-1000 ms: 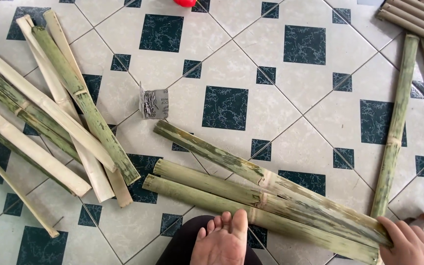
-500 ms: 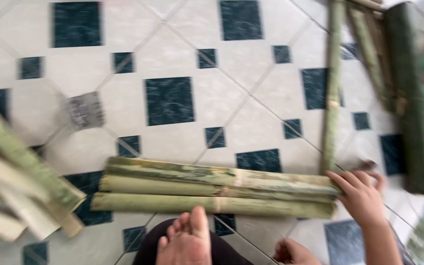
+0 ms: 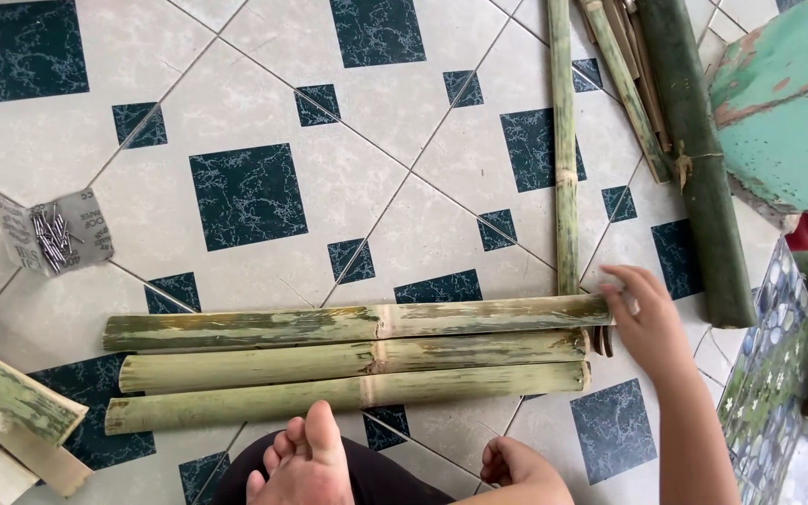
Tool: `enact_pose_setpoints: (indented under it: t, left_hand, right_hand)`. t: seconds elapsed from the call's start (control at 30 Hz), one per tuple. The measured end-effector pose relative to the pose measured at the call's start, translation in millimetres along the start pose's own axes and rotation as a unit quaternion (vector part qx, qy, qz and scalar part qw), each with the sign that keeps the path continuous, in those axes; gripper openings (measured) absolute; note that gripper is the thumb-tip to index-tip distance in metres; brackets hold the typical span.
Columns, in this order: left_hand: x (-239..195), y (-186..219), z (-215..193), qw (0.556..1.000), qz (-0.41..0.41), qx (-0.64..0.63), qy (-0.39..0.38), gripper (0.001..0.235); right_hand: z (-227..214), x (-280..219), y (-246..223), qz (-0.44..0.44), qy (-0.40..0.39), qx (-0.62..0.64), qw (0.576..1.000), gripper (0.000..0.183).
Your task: The person arranges bamboo poles on a tiled floor and uses a hammer to drive nails into the joints, securing the pieces together. The person holds the bamboo steady with one hand while hammering with the other.
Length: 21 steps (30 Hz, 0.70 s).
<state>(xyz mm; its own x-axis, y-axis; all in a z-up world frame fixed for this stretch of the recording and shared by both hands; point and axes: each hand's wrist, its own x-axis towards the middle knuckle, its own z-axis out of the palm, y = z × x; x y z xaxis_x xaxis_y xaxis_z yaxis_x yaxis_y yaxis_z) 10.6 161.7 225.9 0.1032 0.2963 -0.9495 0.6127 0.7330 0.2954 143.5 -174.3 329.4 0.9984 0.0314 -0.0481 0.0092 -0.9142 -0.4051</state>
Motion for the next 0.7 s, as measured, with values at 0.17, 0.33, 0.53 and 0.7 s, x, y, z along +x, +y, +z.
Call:
enact_pose_setpoints:
  t: [0.17,0.33,0.53,0.7]
  left_hand:
    - [-11.3,7.9,3.9,0.964,-0.018,-0.264,-0.02,0.05]
    - [-7.3,3.1,1.4,0.949,-0.02,-0.314,-0.03,0.052]
    - [-30.4,19.4,9.0,0.959,-0.05,-0.279,-0.01,0.053]
    - [-30.3,19.8,6.3,0.963,-0.049,-0.265,-0.014,0.052]
  right_hand:
    - [-5.1,2.1,-0.5,0.219,-0.052,-0.028,0.974,0.036]
    - [0.5,2.9,-2.3,0.236,-0.052,-0.018,0.97,0.025]
    - [6.2,6.2,-12.8,0.262,-0.079,0.158,0.949,0.035]
    - [7.8,7.9,-20.3,0.278,-0.104,0.129,0.946,0.038]
